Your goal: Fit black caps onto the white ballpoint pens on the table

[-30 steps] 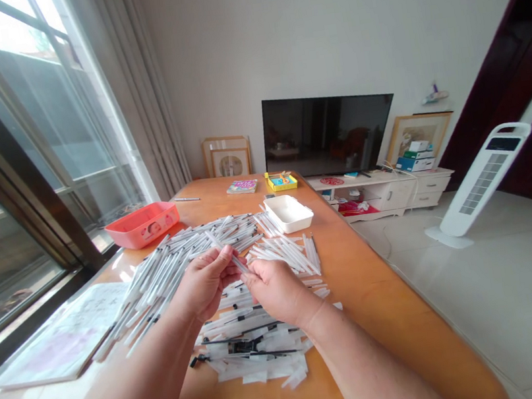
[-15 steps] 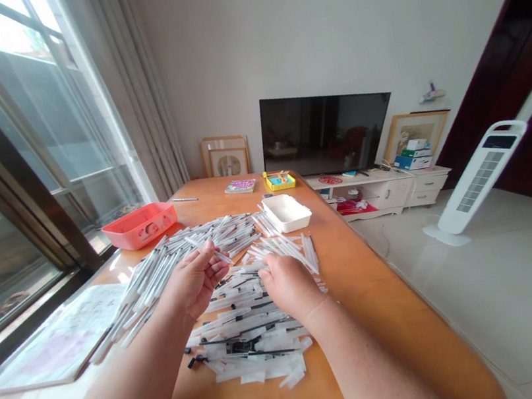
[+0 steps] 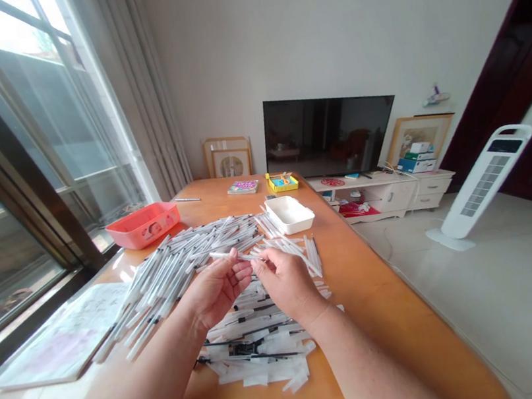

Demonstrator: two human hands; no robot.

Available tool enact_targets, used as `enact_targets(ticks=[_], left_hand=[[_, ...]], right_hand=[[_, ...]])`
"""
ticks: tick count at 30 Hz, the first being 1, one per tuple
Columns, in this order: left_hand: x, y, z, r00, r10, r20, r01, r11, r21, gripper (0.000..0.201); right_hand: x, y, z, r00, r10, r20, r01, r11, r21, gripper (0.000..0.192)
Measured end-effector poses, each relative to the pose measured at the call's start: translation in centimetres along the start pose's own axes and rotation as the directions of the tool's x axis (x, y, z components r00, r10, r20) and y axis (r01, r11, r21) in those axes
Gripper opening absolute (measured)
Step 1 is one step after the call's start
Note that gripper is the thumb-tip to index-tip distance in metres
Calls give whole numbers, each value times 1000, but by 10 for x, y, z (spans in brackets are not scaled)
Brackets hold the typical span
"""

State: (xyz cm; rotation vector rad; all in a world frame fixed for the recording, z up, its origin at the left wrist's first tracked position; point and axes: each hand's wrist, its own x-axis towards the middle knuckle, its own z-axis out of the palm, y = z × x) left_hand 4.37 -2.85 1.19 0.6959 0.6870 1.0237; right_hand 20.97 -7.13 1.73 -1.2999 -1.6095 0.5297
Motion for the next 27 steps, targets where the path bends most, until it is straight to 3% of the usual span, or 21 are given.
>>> enact_targets(ticks=[4, 6, 8, 10, 12, 18, 23, 27], left_hand=[[-4, 4, -1, 996, -94, 8, 92, 990, 109, 36], [-3, 7, -4, 996, -87, -34, 92, 979, 182, 42], [-1, 11, -10, 993, 24, -115, 6, 968, 252, 44], [1, 18, -16, 960, 196, -200, -134, 948, 288, 44], [4, 25, -22, 927, 286, -241, -217, 936, 277, 43], [8, 31, -31, 852, 427, -302, -266, 851, 454, 40], [15, 21, -34, 837, 478, -267, -207, 728, 654, 35], [22, 9, -35, 858, 504, -96, -249, 572, 781, 31]], right_hand=[[4, 1, -5, 994, 38, -104, -26, 994, 110, 29], [6, 3, -8, 983, 75, -167, -51, 988, 144, 31], [8, 5, -13, 969, 100, -226, -67, 987, 149, 30], [10, 7, -18, 956, 102, -274, -75, 991, 108, 26], [11, 9, -21, 948, 83, -308, -76, 996, 35, 22], [12, 14, -26, 940, -2, -342, -36, 994, -104, 20], [15, 16, -31, 931, 17, -364, -54, 994, -90, 20], [17, 16, -33, 928, 60, -367, -84, 995, -48, 22]])
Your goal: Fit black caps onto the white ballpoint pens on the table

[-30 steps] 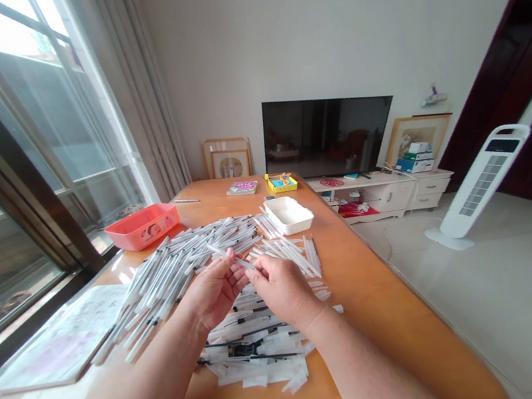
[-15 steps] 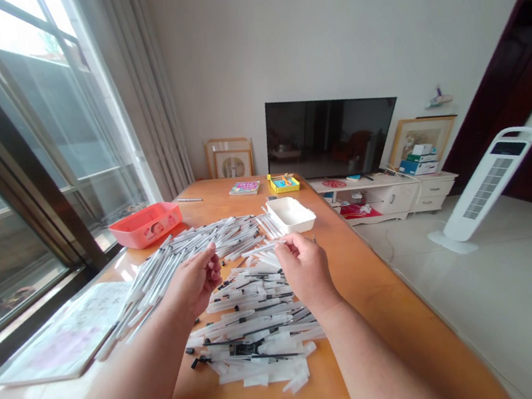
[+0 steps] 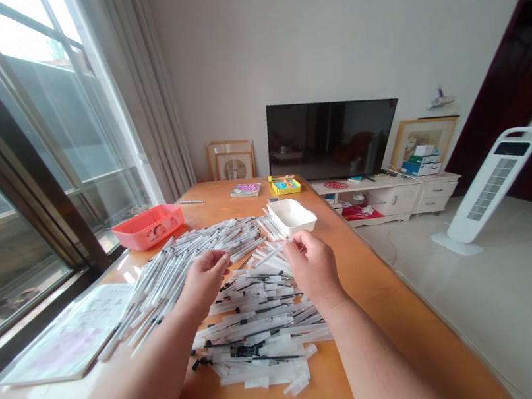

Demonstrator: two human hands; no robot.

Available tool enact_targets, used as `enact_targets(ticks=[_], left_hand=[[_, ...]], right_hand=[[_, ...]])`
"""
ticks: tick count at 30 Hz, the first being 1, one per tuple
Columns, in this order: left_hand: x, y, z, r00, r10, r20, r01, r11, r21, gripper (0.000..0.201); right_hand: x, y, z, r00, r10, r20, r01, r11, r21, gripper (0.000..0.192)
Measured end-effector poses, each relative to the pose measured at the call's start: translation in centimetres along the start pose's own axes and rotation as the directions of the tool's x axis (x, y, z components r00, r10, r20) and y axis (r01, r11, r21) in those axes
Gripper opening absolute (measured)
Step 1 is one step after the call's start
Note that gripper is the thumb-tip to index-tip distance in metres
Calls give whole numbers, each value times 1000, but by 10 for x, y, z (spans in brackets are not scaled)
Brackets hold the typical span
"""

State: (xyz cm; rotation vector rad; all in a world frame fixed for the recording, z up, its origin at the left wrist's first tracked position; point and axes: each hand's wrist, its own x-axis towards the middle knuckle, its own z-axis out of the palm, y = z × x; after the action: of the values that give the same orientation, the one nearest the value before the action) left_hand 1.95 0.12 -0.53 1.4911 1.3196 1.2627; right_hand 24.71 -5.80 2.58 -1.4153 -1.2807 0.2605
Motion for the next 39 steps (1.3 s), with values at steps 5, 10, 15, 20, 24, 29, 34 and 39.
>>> enact_targets(ticks=[5, 10, 15, 20, 24, 29, 34, 39], left_hand=[[-2, -4, 4, 992, 80, 96, -94, 984, 151, 27], [-4, -3, 4, 977, 67, 204, -140, 919, 370, 27], [-4, -7, 7, 950, 97, 298, -250, 806, 537, 24], [-4, -9, 7, 923, 122, 366, -325, 759, 565, 24], [-4, -8, 5, 897, 112, 427, -363, 738, 569, 25], [-3, -4, -2, 886, 43, 461, -336, 744, 578, 24], [-1, -1, -15, 878, -16, 478, -326, 711, 623, 26], [1, -2, -26, 882, -47, 469, -326, 657, 680, 27]], right_hand=[[0, -3, -2, 999, 32, -9, -31, 998, 48, 23], [4, 1, -9, 984, 12, -179, -5, 999, 37, 23], [15, 11, -18, 932, 59, -358, -9, 990, 138, 25], [12, 14, -7, 984, 30, -178, -22, 999, 43, 28], [3, 20, 12, 999, 26, 43, -23, 997, -71, 28], [-2, 24, 22, 971, 106, 213, -46, 962, -269, 23], [1, 21, 16, 931, 242, 275, -107, 898, -427, 22], [4, 21, 10, 969, 119, 216, -2, 880, -476, 23]])
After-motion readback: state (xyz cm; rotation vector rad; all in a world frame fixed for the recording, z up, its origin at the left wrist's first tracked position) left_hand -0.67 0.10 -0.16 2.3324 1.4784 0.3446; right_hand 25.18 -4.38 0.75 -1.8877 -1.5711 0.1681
